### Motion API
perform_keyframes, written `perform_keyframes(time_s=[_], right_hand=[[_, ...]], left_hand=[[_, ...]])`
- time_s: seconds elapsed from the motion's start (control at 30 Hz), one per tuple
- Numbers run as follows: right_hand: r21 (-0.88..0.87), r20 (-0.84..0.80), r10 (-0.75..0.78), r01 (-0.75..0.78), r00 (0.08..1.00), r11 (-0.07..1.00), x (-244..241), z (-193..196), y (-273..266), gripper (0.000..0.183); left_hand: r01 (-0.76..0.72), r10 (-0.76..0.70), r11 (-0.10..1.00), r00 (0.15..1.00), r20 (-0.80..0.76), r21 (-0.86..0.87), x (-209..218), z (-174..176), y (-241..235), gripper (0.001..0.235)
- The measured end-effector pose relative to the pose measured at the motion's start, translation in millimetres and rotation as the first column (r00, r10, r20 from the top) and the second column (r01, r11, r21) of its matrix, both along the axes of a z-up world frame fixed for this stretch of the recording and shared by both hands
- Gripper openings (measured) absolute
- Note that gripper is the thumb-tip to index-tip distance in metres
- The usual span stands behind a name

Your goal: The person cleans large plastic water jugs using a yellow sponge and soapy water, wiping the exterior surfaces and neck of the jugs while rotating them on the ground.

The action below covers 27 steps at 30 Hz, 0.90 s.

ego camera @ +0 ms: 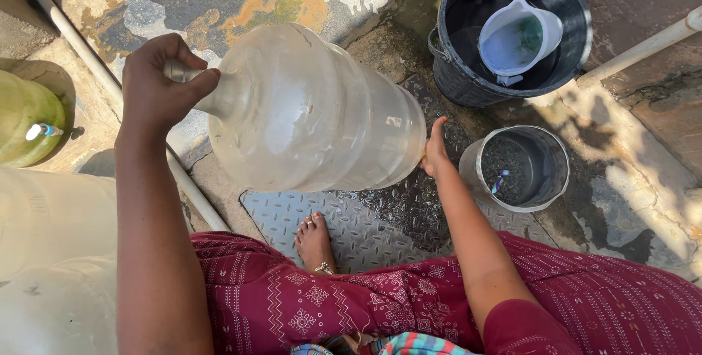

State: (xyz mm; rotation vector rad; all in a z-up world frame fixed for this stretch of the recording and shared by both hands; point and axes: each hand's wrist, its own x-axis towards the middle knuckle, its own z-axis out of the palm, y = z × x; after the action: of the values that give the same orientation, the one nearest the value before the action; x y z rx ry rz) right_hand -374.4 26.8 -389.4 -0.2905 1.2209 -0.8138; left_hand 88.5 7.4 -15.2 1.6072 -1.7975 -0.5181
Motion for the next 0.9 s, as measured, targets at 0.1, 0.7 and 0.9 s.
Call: perform_keyframes(time_s=[0.1, 0.7, 0.9], right_hand=[[0.113, 0.265, -0.180, 0.155, 0.947, 0.981, -10.5, -33.9, -2.1, 0.145], [-0.782, -0.622, -0.435, -0.492, 0.651, 0.382, 147.2, 218.9, 54.7, 0.092], [-0.580, -0.677, -0.354, -0.172, 0.646, 0.796, 44.9, 61.9, 0.2, 0.103]], left_hand=[[0.004, -0.004, 1.000, 1.000, 0.004, -0.004, -1.7, 0.2, -3.1, 0.023], [-0.093, 0.093, 0.996, 0.995, 0.043, 0.012, -11.1, -5.8, -9.9, 0.023], [-0.012, 0.012, 1.000, 1.000, -0.002, 0.009, -4.4, -4.9, -8.3, 0.024]])
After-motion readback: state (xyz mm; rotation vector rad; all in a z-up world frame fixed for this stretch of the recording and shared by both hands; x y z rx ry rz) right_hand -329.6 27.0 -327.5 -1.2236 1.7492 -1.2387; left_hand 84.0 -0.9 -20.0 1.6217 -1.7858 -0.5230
